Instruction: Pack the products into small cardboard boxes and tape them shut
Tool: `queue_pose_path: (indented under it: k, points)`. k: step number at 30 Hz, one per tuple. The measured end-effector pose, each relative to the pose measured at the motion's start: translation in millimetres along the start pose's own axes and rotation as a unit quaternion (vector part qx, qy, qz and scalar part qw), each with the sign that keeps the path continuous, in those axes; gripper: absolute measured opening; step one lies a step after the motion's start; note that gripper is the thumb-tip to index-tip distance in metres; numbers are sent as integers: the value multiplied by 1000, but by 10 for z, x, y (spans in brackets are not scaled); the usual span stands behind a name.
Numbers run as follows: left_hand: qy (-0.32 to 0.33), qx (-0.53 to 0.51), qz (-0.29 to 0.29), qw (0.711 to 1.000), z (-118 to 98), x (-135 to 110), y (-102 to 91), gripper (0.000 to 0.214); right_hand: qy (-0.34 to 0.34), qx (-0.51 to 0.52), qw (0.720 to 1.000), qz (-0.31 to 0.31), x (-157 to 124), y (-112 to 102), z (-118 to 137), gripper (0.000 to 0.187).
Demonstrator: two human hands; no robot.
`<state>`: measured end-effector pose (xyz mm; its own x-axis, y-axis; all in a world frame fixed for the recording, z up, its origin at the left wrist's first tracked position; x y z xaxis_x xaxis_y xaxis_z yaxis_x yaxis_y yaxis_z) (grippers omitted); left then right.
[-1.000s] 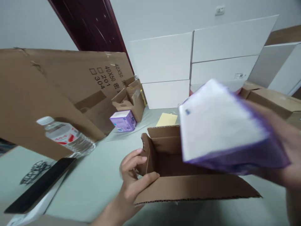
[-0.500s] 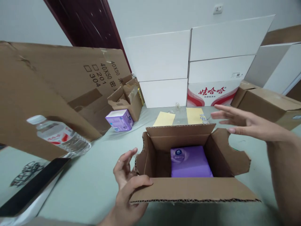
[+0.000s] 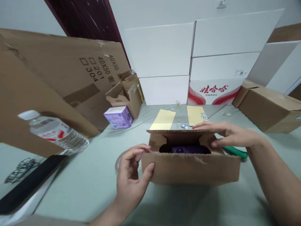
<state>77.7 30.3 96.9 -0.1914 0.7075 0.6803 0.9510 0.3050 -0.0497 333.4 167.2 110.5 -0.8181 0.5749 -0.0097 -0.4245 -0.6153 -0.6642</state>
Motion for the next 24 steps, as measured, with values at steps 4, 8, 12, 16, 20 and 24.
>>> queue_pose_path:
  k: [4,8,12,16,20,24]
  points:
    - [-17,27,-51,998,71,7,12,39,-4,-19,998,52,-117,-10,-17,65]
    - [-136,14,6,991,279,-31,58,37,39,-136,990,25,-140,39,78,57]
    - [-134,59,77,986,209,66,63,37,39,-222,974,-21,-159,88,235,46]
    - [-77,174,225,955,-43,283,253,40,21,-287,955,-70,-177,157,403,37]
    - [-43,248,321,913,-253,439,478,39,-91,-279,936,-194,-143,285,899,21]
    - [-36,259,385,885,-331,438,690,36,-164,-264,913,-263,-50,489,1329,13]
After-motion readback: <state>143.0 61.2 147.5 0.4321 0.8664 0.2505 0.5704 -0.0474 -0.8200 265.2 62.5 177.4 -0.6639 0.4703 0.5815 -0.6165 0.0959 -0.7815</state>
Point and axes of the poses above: each hand's wrist, its own x-axis towards the middle knuckle, its own y-axis out of the palm, z = x × y, the point moved 8 cm from there along x, towards the middle knuckle, and after that the axes turned 4 degrees about -x, right-handed, at the moved point
